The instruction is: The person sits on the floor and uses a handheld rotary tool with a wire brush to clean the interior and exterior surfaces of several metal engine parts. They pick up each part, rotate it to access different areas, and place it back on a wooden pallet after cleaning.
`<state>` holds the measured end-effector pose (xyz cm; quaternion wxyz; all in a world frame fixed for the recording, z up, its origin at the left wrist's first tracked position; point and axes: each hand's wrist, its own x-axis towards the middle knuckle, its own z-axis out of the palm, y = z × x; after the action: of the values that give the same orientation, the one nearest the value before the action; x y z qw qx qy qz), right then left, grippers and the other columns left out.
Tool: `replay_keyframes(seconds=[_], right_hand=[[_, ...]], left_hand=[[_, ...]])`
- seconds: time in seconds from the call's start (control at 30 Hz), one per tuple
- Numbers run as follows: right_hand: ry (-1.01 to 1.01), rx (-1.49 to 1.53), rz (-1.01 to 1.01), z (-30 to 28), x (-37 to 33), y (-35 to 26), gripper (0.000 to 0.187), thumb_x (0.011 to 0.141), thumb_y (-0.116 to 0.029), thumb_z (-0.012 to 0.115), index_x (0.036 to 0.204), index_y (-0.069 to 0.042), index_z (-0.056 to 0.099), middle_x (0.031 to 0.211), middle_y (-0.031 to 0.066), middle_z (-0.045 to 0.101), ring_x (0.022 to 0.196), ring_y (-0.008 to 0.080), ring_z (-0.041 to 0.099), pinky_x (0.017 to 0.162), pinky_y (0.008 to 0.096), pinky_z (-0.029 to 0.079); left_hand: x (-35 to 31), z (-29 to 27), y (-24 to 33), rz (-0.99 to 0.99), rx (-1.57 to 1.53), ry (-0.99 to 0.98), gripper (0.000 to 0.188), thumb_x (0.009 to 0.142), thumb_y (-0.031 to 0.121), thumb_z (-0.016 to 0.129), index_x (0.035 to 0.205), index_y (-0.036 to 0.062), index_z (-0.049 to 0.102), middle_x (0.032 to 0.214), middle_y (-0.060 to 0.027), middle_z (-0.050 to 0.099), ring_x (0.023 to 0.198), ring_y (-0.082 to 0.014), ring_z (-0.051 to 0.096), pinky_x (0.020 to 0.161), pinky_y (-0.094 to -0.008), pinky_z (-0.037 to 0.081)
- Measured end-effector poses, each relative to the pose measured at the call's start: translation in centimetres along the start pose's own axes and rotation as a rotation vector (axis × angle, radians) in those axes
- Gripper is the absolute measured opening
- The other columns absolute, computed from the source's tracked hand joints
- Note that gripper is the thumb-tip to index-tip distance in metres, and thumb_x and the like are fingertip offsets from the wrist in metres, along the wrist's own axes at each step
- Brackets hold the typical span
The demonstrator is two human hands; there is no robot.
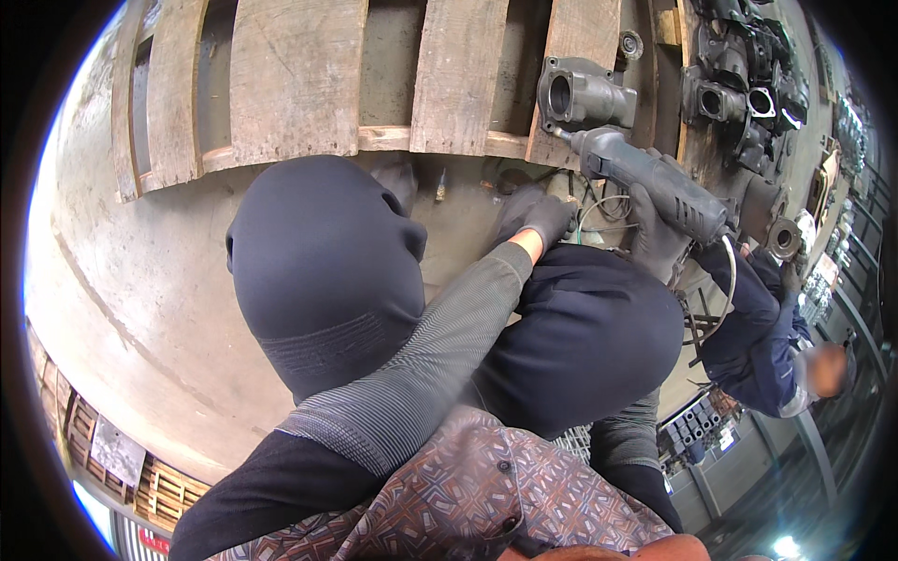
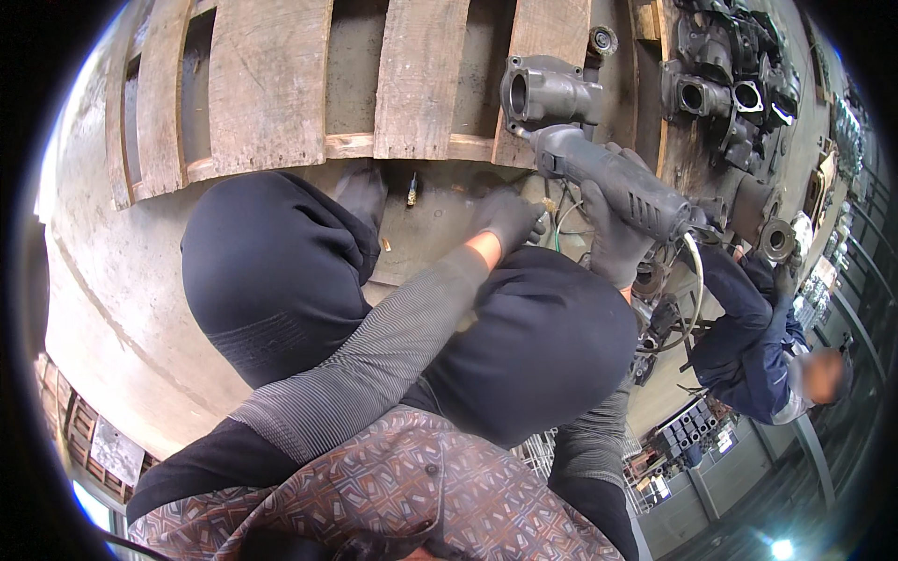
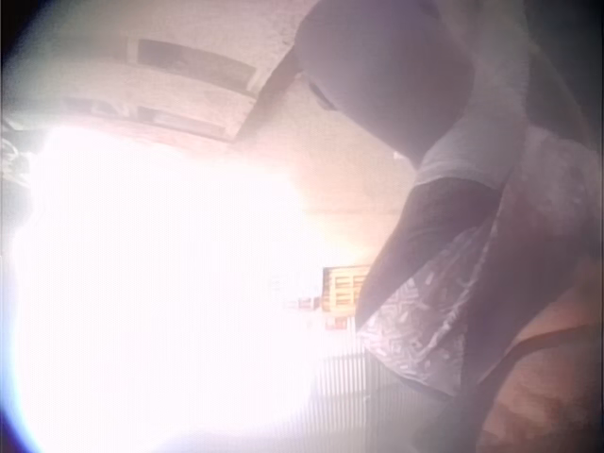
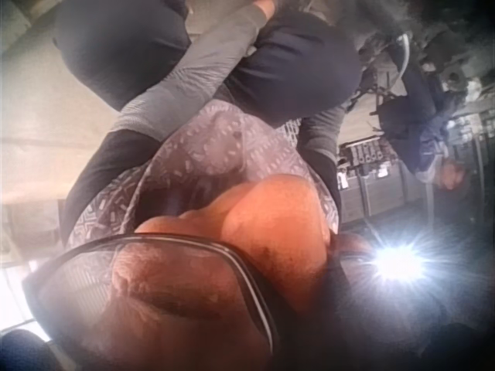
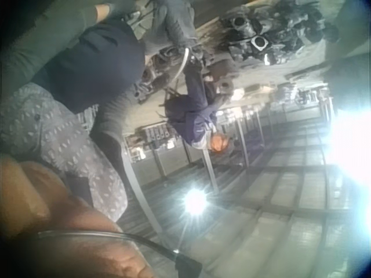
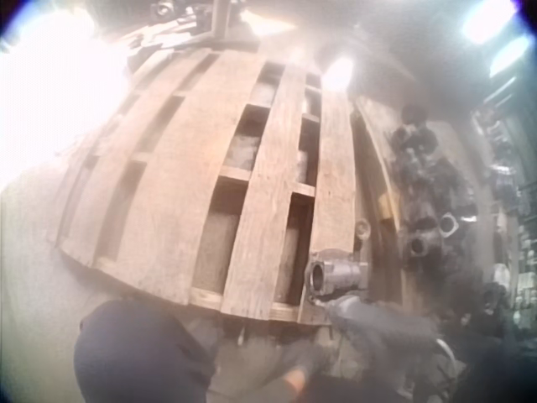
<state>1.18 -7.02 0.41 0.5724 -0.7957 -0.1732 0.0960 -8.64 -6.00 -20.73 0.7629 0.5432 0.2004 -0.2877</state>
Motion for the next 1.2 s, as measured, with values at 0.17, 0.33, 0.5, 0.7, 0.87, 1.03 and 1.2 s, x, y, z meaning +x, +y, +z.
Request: replay_keyframes(seconds=[0.17, 0.33, 0.5, 0.7, 0.87, 1.03, 1.2], right_hand=[[0.026, 0.032, 0.071, 0.7, 0.1, 0.2, 0.067, 0.084, 0.007, 0.079, 0.142, 0.008, 0.045, 0.136, 0.0229, 0.062, 0.123, 0.0255, 0.061, 0.103, 0.0359, 0.053], [0.017, 0.02, 0.039, 0.7, 0.0, 1.4, 0.069, 0.084, 0.007, 0.079, 0.143, 0.007, 0.043, 0.136, 0.0227, 0.061, 0.124, 0.0258, 0.06, 0.105, 0.0368, 0.052], [0.019, 0.004, 0.048, 0.7, 0.1, 1.9, 0.071, 0.084, 0.006, 0.08, 0.144, 0.007, 0.042, 0.137, 0.0229, 0.06, 0.126, 0.0266, 0.06, 0.108, 0.0387, 0.049], [-0.042, -0.073, 0.018, 1.1, 0.3, 1.9, 0.067, 0.081, 0.006, 0.082, 0.139, 0.006, 0.049, 0.134, 0.0197, 0.062, 0.123, 0.0254, 0.061, 0.108, 0.039, 0.049], [-0.076, -0.039, 0.0, 1.7, 0.2, 2.3, 0.067, 0.079, 0.007, 0.083, 0.137, 0.006, 0.052, 0.131, 0.0166, 0.064, 0.12, 0.0233, 0.062, 0.107, 0.0366, 0.049], [-0.024, -0.07, 0.046, 1.6, 0.0, 1.9, 0.068, 0.077, 0.007, 0.084, 0.137, 0.006, 0.052, 0.129, 0.0157, 0.065, 0.118, 0.0224, 0.063, 0.106, 0.036, 0.05], [-0.033, -0.023, 0.077, 1.8, 0.0, 1.6, 0.066, 0.077, 0.006, 0.085, 0.135, 0.006, 0.054, 0.128, 0.015, 0.066, 0.115, 0.0219, 0.064, 0.104, 0.0359, 0.051]], left_hand=[[0.0, 0.0, 0.1, -0.062, -0.176, 0.033, 0.029, 0.102, 0.026, 0.051, 0.104, 0.0024, 0.067, 0.088, -0.0132, 0.073, 0.07, -0.0219, 0.072, 0.064, -0.0354, 0.057], [-1.6, -0.6, 2.8, -0.225, -0.361, 0.111, 0.035, 0.101, 0.028, 0.051, 0.1, -0.0037, 0.065, 0.084, -0.0148, 0.073, 0.065, -0.0225, 0.071, 0.062, -0.0358, 0.055], [-2.2, -0.9, 3.6, -0.214, -0.439, 0.166, 0.035, 0.099, 0.029, 0.055, 0.098, -0.0052, 0.064, 0.077, -0.0155, 0.071, 0.059, -0.0239, 0.068, 0.059, -0.0365, 0.054], [-2.2, -1.2, 4.0, -0.239, -0.476, 0.172, 0.033, 0.1, 0.03, 0.061, 0.093, -0.0022, 0.068, 0.076, -0.0122, 0.071, 0.058, -0.0211, 0.065, 0.057, -0.0359, 0.051], [-3.5, -2.8, 5.5, -0.234, -0.279, 0.127, 0.035, 0.1, 0.032, 0.063, 0.093, -0.0013, 0.071, 0.08, -0.0103, 0.073, 0.063, -0.019, 0.067, 0.058, -0.0348, 0.051], [-3.9, -2.9, 6.7, -0.343, -0.304, 0.171, 0.033, 0.101, 0.03, 0.063, 0.094, -0.0009, 0.072, 0.081, -0.0102, 0.074, 0.065, -0.0191, 0.069, 0.06, -0.0351, 0.052], [-3.5, -2.4, 5.2, -0.311, -0.463, 0.158, 0.033, 0.101, 0.03, 0.062, 0.097, -0.0022, 0.068, 0.085, -0.012, 0.074, 0.066, -0.0208, 0.069, 0.061, -0.0361, 0.053]])
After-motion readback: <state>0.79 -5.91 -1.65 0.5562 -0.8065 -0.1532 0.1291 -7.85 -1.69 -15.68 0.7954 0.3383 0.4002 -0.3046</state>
